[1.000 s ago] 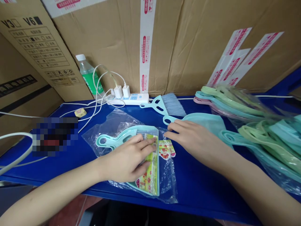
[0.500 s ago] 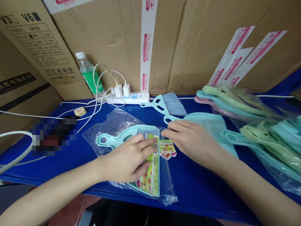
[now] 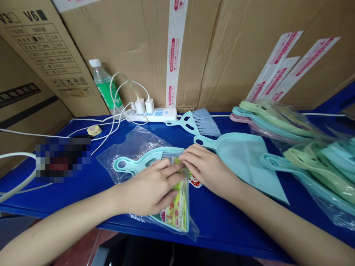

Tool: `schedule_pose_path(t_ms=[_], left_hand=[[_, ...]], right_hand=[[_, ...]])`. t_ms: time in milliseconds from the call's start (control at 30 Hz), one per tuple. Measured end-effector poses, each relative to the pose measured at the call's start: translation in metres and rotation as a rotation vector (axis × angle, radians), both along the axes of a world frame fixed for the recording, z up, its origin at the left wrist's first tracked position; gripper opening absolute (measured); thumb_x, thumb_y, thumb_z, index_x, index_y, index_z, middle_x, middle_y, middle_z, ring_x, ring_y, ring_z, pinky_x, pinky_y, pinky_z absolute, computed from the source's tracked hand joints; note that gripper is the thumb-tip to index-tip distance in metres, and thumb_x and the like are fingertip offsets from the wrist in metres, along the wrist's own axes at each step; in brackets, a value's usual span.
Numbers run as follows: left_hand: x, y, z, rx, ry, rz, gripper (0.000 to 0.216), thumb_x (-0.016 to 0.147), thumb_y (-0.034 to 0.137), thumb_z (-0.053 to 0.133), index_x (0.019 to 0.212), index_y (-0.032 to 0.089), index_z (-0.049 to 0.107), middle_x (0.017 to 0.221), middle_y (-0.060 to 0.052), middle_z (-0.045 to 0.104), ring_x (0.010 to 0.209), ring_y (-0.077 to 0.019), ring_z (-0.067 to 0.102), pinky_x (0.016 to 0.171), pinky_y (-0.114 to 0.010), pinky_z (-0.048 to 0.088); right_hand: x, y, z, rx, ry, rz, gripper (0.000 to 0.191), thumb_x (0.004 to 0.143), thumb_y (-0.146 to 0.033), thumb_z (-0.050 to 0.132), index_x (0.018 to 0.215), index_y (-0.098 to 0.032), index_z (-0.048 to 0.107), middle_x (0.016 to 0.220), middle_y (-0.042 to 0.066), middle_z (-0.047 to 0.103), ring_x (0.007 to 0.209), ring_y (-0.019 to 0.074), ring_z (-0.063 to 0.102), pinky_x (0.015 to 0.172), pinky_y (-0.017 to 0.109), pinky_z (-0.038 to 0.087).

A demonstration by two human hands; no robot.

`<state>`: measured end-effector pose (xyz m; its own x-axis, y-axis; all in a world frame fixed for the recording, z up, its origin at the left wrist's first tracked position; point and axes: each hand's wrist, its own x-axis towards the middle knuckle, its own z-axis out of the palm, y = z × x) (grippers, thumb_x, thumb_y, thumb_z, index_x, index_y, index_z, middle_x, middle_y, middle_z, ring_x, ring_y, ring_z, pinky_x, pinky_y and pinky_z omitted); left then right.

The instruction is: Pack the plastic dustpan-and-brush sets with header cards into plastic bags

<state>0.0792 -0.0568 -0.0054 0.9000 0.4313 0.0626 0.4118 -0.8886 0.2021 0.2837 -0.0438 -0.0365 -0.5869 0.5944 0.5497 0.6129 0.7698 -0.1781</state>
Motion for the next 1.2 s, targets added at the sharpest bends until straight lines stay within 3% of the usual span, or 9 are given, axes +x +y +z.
schedule_pose_path(t_ms=[233, 467, 600, 733, 867, 1033, 1200], left_hand=[[-0.002, -0.003, 0.002, 0.01, -0.008, -0.008, 0.035, 0.094, 0.017, 0.046, 0.126, 0.008, 0.058, 0.123, -0.019, 0.062, 0.105, -0.0307, 0.056, 0.094, -0.046, 0.05], [-0.007, -0.006, 0.0, 0.131, -0.072, 0.032, 0.018, 0.094, 0.015, 0.049, 0.109, 0.011, 0.059, 0.109, -0.012, 0.067, 0.096, -0.0254, 0.065, 0.084, -0.038, 0.057], [-0.006, -0.008, -0.003, 0.341, -0.026, 0.028, 0.016, 0.094, 0.013, 0.048, 0.107, 0.014, 0.057, 0.1, -0.008, 0.067, 0.08, -0.0209, 0.067, 0.064, -0.031, 0.058], [-0.003, -0.01, -0.003, 0.534, -0.065, -0.092, 0.021, 0.092, 0.005, 0.047, 0.096, 0.017, 0.064, 0.085, -0.003, 0.065, 0.067, -0.0169, 0.061, 0.054, -0.027, 0.05], [-0.002, -0.012, -0.003, 0.48, -0.149, -0.22, 0.022, 0.094, 0.008, 0.052, 0.079, 0.016, 0.067, 0.076, -0.001, 0.064, 0.069, -0.0155, 0.058, 0.056, -0.028, 0.045], [-0.003, -0.011, -0.005, 0.37, -0.219, -0.27, 0.023, 0.096, 0.011, 0.053, 0.078, 0.017, 0.067, 0.081, 0.0, 0.068, 0.078, -0.0147, 0.061, 0.063, -0.028, 0.046], [-0.005, -0.011, -0.002, 0.318, -0.181, -0.228, 0.03, 0.096, 0.006, 0.046, 0.076, 0.017, 0.065, 0.072, 0.0, 0.063, 0.063, -0.0142, 0.053, 0.051, -0.028, 0.038]], right_hand=[[-0.001, -0.005, -0.007, -0.074, 0.074, 0.049, 0.029, 0.094, -0.006, 0.043, 0.108, -0.015, 0.066, 0.102, 0.01, 0.075, 0.093, 0.021, 0.07, 0.081, 0.038, 0.06], [0.0, -0.011, -0.007, -0.153, 0.03, 0.052, 0.033, 0.093, -0.011, 0.046, 0.118, -0.01, 0.067, 0.121, 0.013, 0.071, 0.116, 0.0238, 0.065, 0.099, 0.04, 0.054], [0.0, -0.012, -0.007, -0.151, -0.018, 0.071, 0.036, 0.091, -0.015, 0.048, 0.122, -0.009, 0.065, 0.126, 0.014, 0.068, 0.119, 0.0247, 0.062, 0.105, 0.043, 0.05], [-0.001, -0.013, -0.006, -0.163, -0.029, 0.05, 0.041, 0.086, -0.015, 0.05, 0.124, -0.014, 0.065, 0.127, 0.013, 0.067, 0.118, 0.0248, 0.063, 0.104, 0.046, 0.049], [-0.004, -0.014, -0.007, -0.175, -0.006, 0.001, 0.038, 0.087, -0.019, 0.052, 0.122, -0.016, 0.066, 0.125, 0.012, 0.069, 0.116, 0.0267, 0.064, 0.1, 0.049, 0.05], [-0.007, -0.016, -0.007, -0.18, 0.001, -0.013, 0.038, 0.089, -0.022, 0.049, 0.121, -0.011, 0.066, 0.124, 0.015, 0.069, 0.114, 0.0282, 0.064, 0.098, 0.051, 0.049], [-0.006, -0.017, -0.004, -0.232, -0.025, 0.002, 0.042, 0.088, -0.024, 0.052, 0.127, -0.014, 0.062, 0.129, 0.015, 0.066, 0.119, 0.0282, 0.061, 0.102, 0.052, 0.046]])
